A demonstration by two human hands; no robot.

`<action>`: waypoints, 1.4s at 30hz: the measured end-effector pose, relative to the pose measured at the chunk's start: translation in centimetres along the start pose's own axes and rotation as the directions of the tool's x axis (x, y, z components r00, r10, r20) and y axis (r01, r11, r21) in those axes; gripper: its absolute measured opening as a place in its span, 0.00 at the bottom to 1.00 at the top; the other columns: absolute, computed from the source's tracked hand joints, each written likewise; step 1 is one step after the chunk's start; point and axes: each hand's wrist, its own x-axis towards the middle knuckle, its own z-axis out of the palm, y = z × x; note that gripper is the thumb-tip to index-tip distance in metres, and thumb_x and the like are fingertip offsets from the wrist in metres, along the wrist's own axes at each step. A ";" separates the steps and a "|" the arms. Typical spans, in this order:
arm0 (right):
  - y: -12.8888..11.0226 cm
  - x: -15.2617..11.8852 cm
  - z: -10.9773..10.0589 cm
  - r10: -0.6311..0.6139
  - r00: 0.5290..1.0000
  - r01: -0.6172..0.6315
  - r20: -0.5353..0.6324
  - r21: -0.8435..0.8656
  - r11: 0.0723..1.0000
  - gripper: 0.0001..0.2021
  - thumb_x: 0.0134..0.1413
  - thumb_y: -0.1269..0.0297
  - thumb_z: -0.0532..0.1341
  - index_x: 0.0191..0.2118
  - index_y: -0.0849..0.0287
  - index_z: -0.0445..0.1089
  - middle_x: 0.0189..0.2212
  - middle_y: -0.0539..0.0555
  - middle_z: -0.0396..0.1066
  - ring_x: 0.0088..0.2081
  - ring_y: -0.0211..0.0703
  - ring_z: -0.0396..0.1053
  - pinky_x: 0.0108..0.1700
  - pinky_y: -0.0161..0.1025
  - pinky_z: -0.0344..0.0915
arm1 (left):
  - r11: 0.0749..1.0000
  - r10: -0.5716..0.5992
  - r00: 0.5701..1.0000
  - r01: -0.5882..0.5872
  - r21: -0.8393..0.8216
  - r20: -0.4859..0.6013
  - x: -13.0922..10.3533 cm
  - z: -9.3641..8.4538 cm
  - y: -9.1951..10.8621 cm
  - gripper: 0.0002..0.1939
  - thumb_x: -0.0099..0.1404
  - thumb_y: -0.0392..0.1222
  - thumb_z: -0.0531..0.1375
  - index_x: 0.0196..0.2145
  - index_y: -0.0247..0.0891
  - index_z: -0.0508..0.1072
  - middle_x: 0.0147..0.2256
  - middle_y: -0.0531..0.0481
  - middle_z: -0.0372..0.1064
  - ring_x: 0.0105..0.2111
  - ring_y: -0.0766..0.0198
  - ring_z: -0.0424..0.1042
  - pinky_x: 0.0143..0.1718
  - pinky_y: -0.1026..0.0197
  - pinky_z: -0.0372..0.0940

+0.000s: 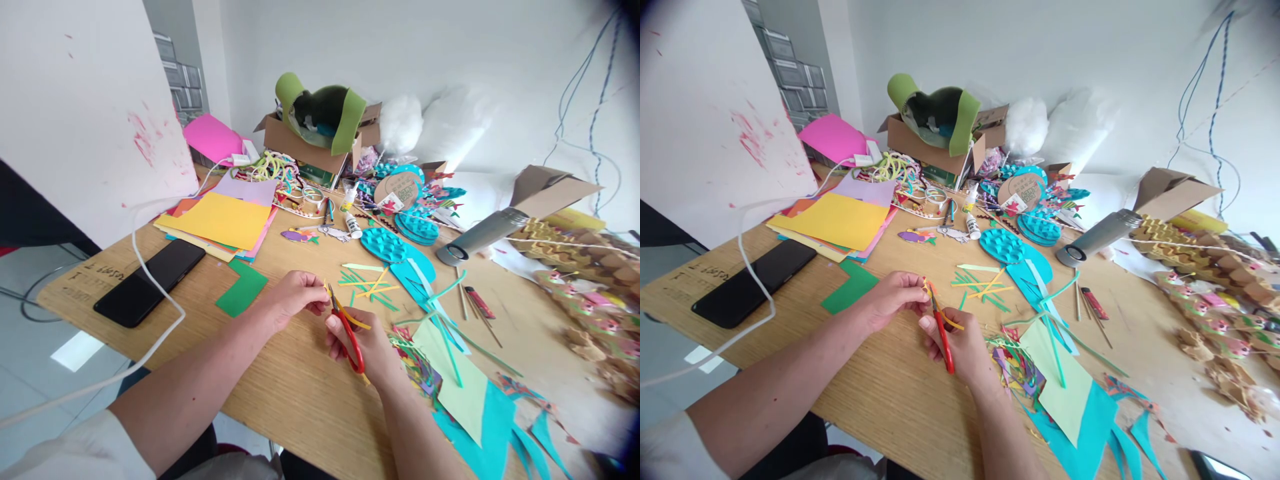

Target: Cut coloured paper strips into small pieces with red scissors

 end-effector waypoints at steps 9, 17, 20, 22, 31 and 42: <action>0.1 0.0 0.0 -0.012 1.000 0.012 -0.007 0.011 1.000 0.22 0.42 0.45 0.67 0.23 0.60 0.63 0.16 0.49 0.67 0.15 0.36 0.66 0.16 0.30 0.60 | 0.999 -0.006 0.999 0.004 -0.042 -0.046 0.1 0.0 -0.2 0.07 0.45 0.38 0.63 0.22 0.33 0.69 0.21 0.54 0.67 0.22 0.70 0.66 0.30 0.63 0.62; 0.1 0.0 0.0 -0.016 1.000 0.016 -0.014 0.007 1.000 0.23 0.44 0.44 0.66 0.24 0.61 0.64 0.16 0.50 0.68 0.16 0.36 0.67 0.17 0.30 0.62 | 0.999 0.006 0.999 -0.008 -0.040 -0.046 0.3 -0.1 -0.4 0.08 0.46 0.39 0.64 0.24 0.32 0.71 0.23 0.52 0.68 0.22 0.70 0.66 0.30 0.63 0.61; 0.1 0.0 0.0 -0.037 0.999 0.037 -0.005 0.012 0.999 0.23 0.43 0.44 0.66 0.24 0.61 0.65 0.17 0.51 0.69 0.17 0.37 0.67 0.18 0.31 0.63 | 0.999 0.014 0.999 -0.016 -0.043 -0.035 0.3 -0.2 -0.5 0.08 0.46 0.39 0.65 0.24 0.32 0.71 0.22 0.53 0.68 0.22 0.70 0.66 0.29 0.63 0.61; 0.1 0.0 0.0 -0.046 0.999 0.046 0.002 0.017 0.999 0.23 0.44 0.43 0.65 0.25 0.62 0.65 0.18 0.51 0.69 0.17 0.36 0.67 0.19 0.31 0.64 | 0.999 0.017 0.999 -0.018 -0.036 -0.028 0.3 -0.2 -0.4 0.08 0.46 0.39 0.65 0.23 0.32 0.71 0.22 0.53 0.68 0.23 0.70 0.66 0.29 0.63 0.61; 0.2 0.1 -0.1 -0.038 0.999 0.038 0.002 0.016 0.999 0.22 0.44 0.44 0.66 0.24 0.62 0.65 0.17 0.51 0.69 0.17 0.36 0.67 0.19 0.30 0.62 | 1.000 0.012 1.000 -0.012 -0.018 -0.016 0.2 0.0 -0.4 0.08 0.46 0.39 0.65 0.23 0.32 0.72 0.21 0.53 0.68 0.22 0.70 0.66 0.29 0.63 0.61; 0.3 0.2 -0.2 -0.023 1.000 0.023 -0.004 0.015 1.000 0.22 0.43 0.44 0.66 0.23 0.61 0.64 0.17 0.51 0.68 0.16 0.36 0.66 0.18 0.31 0.61 | 0.999 0.006 0.999 -0.007 -0.038 -0.037 0.3 -0.2 -0.4 0.08 0.46 0.39 0.65 0.24 0.32 0.73 0.23 0.51 0.69 0.23 0.69 0.67 0.30 0.63 0.62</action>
